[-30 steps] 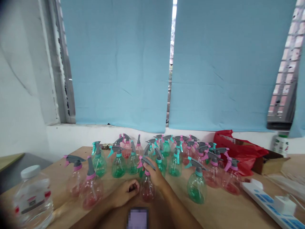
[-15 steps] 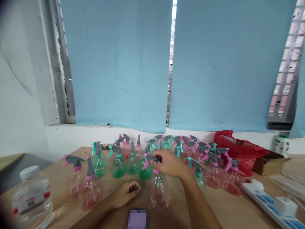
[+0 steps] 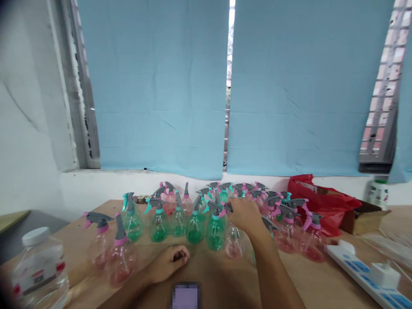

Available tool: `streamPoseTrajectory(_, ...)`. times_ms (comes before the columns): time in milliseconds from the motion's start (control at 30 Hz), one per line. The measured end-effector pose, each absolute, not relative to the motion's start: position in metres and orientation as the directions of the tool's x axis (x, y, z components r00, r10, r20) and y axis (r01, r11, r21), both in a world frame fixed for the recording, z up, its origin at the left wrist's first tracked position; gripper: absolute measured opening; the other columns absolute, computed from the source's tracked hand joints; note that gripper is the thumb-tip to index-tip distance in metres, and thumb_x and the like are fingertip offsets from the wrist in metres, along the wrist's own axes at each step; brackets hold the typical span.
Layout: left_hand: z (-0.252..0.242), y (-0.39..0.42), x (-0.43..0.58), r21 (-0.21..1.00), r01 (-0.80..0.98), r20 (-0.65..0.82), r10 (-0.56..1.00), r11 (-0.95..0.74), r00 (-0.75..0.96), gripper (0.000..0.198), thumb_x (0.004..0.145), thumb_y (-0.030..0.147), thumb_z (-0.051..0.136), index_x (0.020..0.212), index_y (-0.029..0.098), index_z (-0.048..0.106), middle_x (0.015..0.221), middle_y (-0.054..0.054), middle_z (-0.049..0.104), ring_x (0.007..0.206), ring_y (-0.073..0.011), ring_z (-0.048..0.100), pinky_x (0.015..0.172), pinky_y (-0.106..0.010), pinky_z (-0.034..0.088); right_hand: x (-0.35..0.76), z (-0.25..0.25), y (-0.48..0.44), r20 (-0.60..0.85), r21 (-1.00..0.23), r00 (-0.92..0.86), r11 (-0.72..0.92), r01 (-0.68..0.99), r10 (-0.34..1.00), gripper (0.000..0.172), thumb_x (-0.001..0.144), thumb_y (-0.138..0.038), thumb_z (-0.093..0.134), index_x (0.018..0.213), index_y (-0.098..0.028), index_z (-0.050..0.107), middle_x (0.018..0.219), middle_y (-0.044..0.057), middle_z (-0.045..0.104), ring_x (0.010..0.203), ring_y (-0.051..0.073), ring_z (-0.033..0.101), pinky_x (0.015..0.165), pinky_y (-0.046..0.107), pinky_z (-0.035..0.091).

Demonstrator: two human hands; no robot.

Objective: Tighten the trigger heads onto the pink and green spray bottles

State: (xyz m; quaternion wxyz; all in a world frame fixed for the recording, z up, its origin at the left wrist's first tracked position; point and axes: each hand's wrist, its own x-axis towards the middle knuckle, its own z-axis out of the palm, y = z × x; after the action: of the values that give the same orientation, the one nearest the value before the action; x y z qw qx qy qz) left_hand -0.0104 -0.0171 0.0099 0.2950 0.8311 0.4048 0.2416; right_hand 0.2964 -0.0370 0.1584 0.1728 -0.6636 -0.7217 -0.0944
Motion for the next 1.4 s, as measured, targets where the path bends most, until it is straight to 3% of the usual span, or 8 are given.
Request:
streamPoseTrajectory(200,0.010,-0.018,-0.011,0.688,0.531,0.154,0.815,-0.494,0.558,0.019,0.088,0.034,0.056,0.092,0.020,0.068,0.079,0.001,0.063,0.073,-0.0150,0.054,0.066,-0.023,0.039,0.300,0.151,-0.030,0.353,-0.082,-0.040,0.074,0.994,0.935,0.020,0.088,-0.031,0.055,0.097,-0.026,0.073,0.098,0.009,0.075,0.104,0.031,0.064,0.091,0.042,0.032)
streamPoseTrajectory(533,0.011,-0.019,-0.011,0.679,0.530,0.166,0.809,-0.509,0.564,0.017,0.088,0.031,0.056,0.091,0.019,0.067,0.078,0.001,0.061,0.072,-0.0147,0.053,0.066,-0.023,0.039,0.306,0.142,-0.019,0.309,-0.121,-0.028,0.069,0.990,0.951,0.023,0.087,-0.025,0.053,0.100,-0.026,0.073,0.100,0.009,0.074,0.105,0.029,0.064,0.090,0.041,0.034)
streamPoseTrajectory(767,0.011,-0.019,-0.010,0.692,0.525,0.155,0.812,-0.496,0.562,0.017,0.087,0.032,0.056,0.090,0.019,0.067,0.079,0.001,0.062,0.073,-0.0153,0.053,0.066,-0.023,0.039,0.314,0.141,-0.021,0.300,-0.114,-0.086,0.125,0.986,0.950,0.029,0.082,-0.018,0.053,0.101,-0.029,0.073,0.106,0.006,0.073,0.108,0.028,0.062,0.097,0.042,0.031)
streamPoseTrajectory(933,0.010,-0.018,-0.010,0.693,0.520,0.162,0.810,-0.500,0.563,0.020,0.088,0.034,0.055,0.090,0.019,0.067,0.078,0.001,0.061,0.072,-0.0146,0.052,0.065,-0.023,0.039,0.330,0.147,-0.023,0.349,-0.116,-0.077,0.125,0.985,0.934,0.041,0.072,-0.011,0.054,0.105,-0.027,0.072,0.104,0.006,0.073,0.107,0.028,0.061,0.090,0.036,0.037)
streamPoseTrajectory(1067,0.009,-0.018,-0.011,0.687,0.519,0.171,0.806,-0.510,0.566,0.019,0.088,0.033,0.055,0.090,0.019,0.067,0.079,0.001,0.062,0.072,-0.0145,0.053,0.066,-0.023,0.039,0.347,0.155,-0.025,0.472,-0.148,-0.036,0.120,0.982,0.881,0.031,0.072,-0.013,0.054,0.096,-0.023,0.071,0.095,0.005,0.072,0.094,0.024,0.063,0.080,0.030,0.040)
streamPoseTrajectory(1167,0.009,-0.018,-0.011,0.680,0.520,0.173,0.802,-0.517,0.571,0.018,0.088,0.033,0.055,0.091,0.020,0.067,0.081,0.001,0.064,0.074,-0.0150,0.055,0.066,-0.022,0.040,0.359,0.156,-0.027,0.509,-0.173,0.032,0.066,0.983,0.860,0.028,0.074,-0.017,0.056,0.097,-0.023,0.070,0.097,0.006,0.072,0.095,0.026,0.063,0.080,0.032,0.041)
streamPoseTrajectory(1300,0.009,-0.017,-0.011,0.671,0.534,0.173,0.809,-0.514,0.562,0.018,0.088,0.033,0.056,0.091,0.020,0.068,0.080,0.001,0.063,0.074,-0.0150,0.055,0.066,-0.023,0.040,0.374,0.149,-0.031,0.428,-0.153,0.070,-0.004,0.988,0.901,0.033,0.076,-0.024,0.060,0.108,-0.022,0.068,0.109,0.010,0.070,0.102,0.031,0.063,0.085,0.038,0.043)
streamPoseTrajectory(1400,0.009,-0.017,-0.011,0.668,0.529,0.178,0.803,-0.523,0.569,0.018,0.088,0.033,0.055,0.091,0.020,0.067,0.080,0.001,0.063,0.074,-0.0149,0.055,0.066,-0.023,0.040,0.385,0.142,-0.034,0.329,-0.200,0.020,0.048,0.979,0.944,0.034,0.076,-0.023,0.062,0.109,-0.020,0.067,0.109,0.011,0.071,0.100,0.029,0.065,0.085,0.035,0.044)
